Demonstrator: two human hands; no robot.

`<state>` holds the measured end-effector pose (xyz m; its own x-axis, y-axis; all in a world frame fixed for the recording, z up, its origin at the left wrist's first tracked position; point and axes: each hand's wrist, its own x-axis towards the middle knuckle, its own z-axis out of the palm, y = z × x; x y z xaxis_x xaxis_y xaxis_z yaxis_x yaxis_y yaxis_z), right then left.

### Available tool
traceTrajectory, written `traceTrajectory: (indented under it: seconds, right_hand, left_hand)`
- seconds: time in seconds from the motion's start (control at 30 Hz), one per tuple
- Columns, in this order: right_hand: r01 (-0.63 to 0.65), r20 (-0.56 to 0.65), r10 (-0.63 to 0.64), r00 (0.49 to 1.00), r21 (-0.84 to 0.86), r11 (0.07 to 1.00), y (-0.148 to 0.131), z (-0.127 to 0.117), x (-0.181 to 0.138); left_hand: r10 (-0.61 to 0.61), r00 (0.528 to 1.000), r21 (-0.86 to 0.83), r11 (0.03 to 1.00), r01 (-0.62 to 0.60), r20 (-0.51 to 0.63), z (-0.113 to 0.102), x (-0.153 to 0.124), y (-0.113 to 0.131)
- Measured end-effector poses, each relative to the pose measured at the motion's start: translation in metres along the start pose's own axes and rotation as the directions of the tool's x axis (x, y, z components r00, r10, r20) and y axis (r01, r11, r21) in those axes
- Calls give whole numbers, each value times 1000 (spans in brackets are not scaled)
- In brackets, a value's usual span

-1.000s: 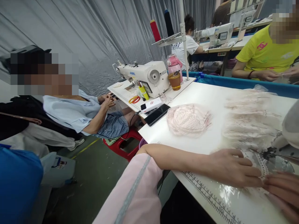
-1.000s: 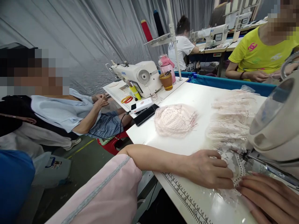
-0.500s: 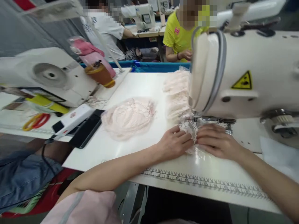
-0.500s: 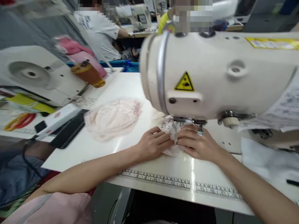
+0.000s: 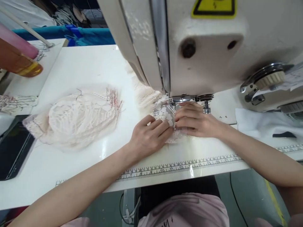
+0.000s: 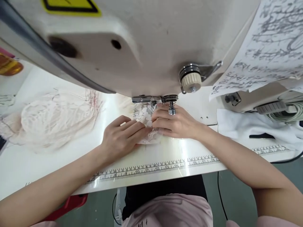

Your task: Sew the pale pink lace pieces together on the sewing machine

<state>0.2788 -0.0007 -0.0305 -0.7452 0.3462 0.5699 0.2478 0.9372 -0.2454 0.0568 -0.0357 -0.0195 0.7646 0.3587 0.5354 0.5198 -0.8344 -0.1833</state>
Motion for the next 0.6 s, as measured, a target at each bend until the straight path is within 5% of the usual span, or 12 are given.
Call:
traceTrajectory:
  seconds: [0.23, 0.6]
  right_hand:
    - [39, -39, -36, 999, 56, 998, 0, 0, 0]
    - [-12, -58, 14, 998, 48, 999, -3, 2, 0]
  left_hand:
    - [-1, 1000, -52, 999, 1, 5, -2, 2, 0]
    - [-81, 983, -124, 987, 102, 167, 4, -8, -3]
